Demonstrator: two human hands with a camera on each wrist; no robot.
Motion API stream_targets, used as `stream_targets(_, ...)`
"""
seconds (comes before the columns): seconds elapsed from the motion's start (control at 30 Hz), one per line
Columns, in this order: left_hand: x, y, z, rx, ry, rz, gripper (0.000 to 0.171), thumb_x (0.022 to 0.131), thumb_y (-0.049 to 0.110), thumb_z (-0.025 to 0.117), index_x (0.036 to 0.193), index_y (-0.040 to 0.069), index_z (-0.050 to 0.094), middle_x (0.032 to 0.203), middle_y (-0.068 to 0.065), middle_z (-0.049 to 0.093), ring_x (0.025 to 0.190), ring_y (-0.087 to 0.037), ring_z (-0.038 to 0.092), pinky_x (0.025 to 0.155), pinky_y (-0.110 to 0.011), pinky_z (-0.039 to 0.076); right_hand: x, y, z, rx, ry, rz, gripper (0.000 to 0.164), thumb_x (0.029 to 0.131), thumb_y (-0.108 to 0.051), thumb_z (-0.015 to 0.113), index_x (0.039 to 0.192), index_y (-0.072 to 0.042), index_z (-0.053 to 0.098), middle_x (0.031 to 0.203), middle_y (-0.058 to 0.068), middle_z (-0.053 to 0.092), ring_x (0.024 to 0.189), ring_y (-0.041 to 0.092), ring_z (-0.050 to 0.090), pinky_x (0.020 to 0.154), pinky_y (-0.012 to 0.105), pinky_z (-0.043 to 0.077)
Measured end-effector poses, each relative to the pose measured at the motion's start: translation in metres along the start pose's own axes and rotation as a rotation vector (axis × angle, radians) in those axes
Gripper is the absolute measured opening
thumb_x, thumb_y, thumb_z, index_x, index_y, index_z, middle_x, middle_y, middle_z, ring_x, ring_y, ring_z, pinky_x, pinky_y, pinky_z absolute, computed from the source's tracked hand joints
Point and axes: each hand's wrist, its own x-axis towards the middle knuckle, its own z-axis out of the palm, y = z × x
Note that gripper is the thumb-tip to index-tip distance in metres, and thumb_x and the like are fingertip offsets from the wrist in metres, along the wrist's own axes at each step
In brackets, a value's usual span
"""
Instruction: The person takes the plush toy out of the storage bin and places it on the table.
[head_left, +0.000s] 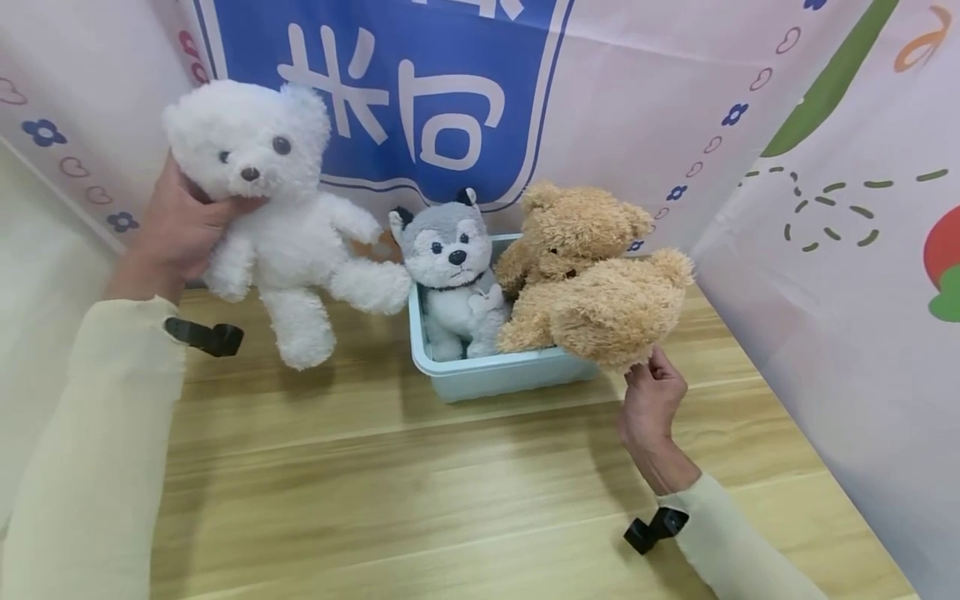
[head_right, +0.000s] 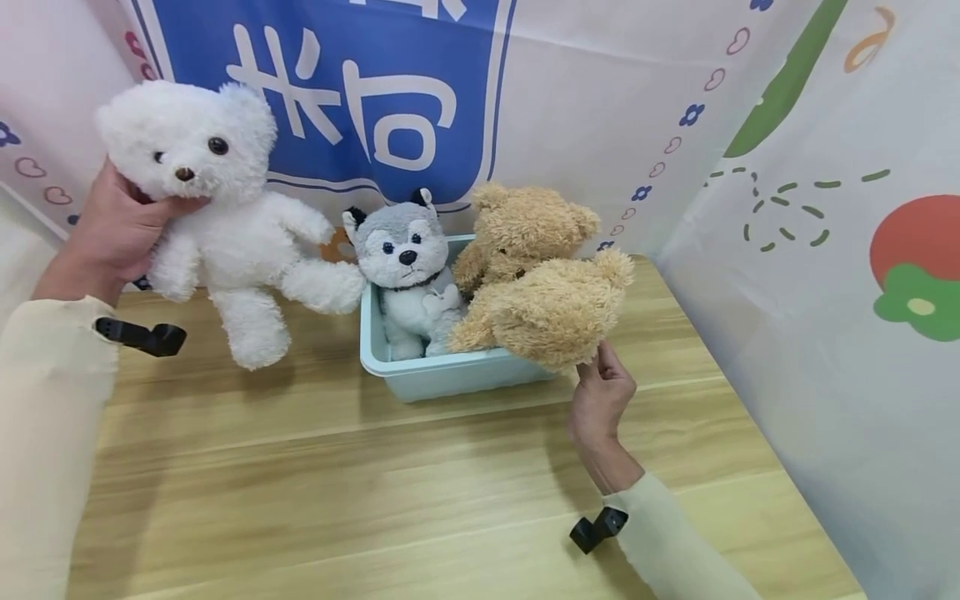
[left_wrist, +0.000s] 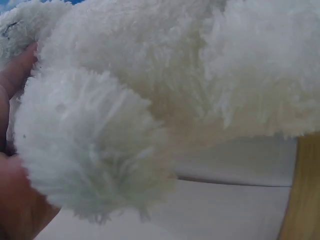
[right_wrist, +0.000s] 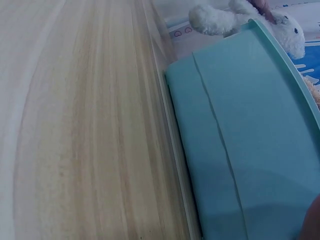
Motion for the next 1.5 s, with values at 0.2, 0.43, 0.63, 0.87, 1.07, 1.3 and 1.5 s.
stream_targets(0.2,0.007,-0.016,-0.008,0.08,-0.035,-0.031,0.086,0.08,-0.012,0.073,0.145,0.029,0.034,0.144,0.004,0.044,0.131,-0.015,0.044,0.097,-0.02,0.048,0.0,-0.002,0.0,-0.002,-0.001,0.012,0.042,0.089,0.016,0.043,0.086,-0.01,0.076,0.058,-0.008,0.039,0.053,0.002,0.036,0.048,0.014,0.032)
stream_targets(0.43,0.022,-0.048,-0.002,0.169,-0.132,-0.041,0.084,0.084,-0.006,0.072,0.149,0.028,0.03,0.146,0.003,0.042,0.138,-0.021,0.037,0.107,-0.02,0.042,-0.001,-0.004,0.0,-0.002,0.01,0.031,0.041,0.091,0.014,0.045,0.094,-0.01,0.078,0.057,-0.007,0.039,0.053,0.002,0.037,0.049,0.013,0.034)
stream_targets(0.63,0.032,-0.073,0.01,0.141,-0.137,-0.062,0.088,0.084,-0.012,0.068,0.15,0.029,0.027,0.15,0.002,0.037,0.144,-0.024,0.029,0.118,-0.03,0.033,-0.002,-0.004,-0.003,-0.008,0.017,0.041,0.047,0.089,0.017,0.04,0.093,-0.011,0.078,0.06,-0.007,0.036,0.053,0.001,0.035,0.049,0.013,0.034)
stream_targets(0.87,0.037,-0.091,0.016,0.168,-0.163,-0.028,0.079,0.088,-0.015,0.059,0.147,0.028,0.031,0.143,0.003,0.042,0.141,-0.024,0.033,0.113,-0.025,0.038,-0.001,-0.004,-0.003,-0.004,0.024,0.042,0.046,0.088,0.017,0.039,0.089,-0.01,0.077,0.061,-0.007,0.031,0.053,0.001,0.036,0.05,0.013,0.035)
stream_targets(1.07,0.04,-0.102,0.016,0.315,-0.083,-0.083,0.074,0.094,-0.012,0.048,0.147,0.033,0.026,0.147,0.004,0.036,0.143,-0.02,0.03,0.122,-0.04,0.026,-0.001,-0.004,-0.002,0.013,0.011,0.053,0.047,0.088,0.017,0.041,0.098,-0.011,0.078,0.06,-0.007,0.037,0.053,0.001,0.036,0.049,0.013,0.033)
stream_targets(1.3,0.046,-0.111,0.011,0.37,-0.034,-0.12,0.067,0.096,-0.006,0.049,0.146,0.034,0.027,0.144,0.008,0.038,0.141,-0.018,0.031,0.122,-0.041,0.026,-0.001,-0.003,-0.002,0.001,0.012,0.048,0.047,0.088,0.017,0.041,0.096,-0.011,0.078,0.059,-0.007,0.035,0.053,0.001,0.035,0.048,0.013,0.032)
stream_targets(1.5,0.047,-0.117,0.009,0.395,0.048,-0.122,0.068,0.095,-0.007,0.052,0.146,0.029,0.026,0.144,0.005,0.038,0.141,-0.02,0.032,0.121,-0.039,0.027,-0.002,-0.004,-0.003,-0.018,0.001,0.051,0.048,0.089,0.017,0.04,0.098,-0.011,0.077,0.062,-0.006,0.032,0.054,0.001,0.033,0.049,0.013,0.033)
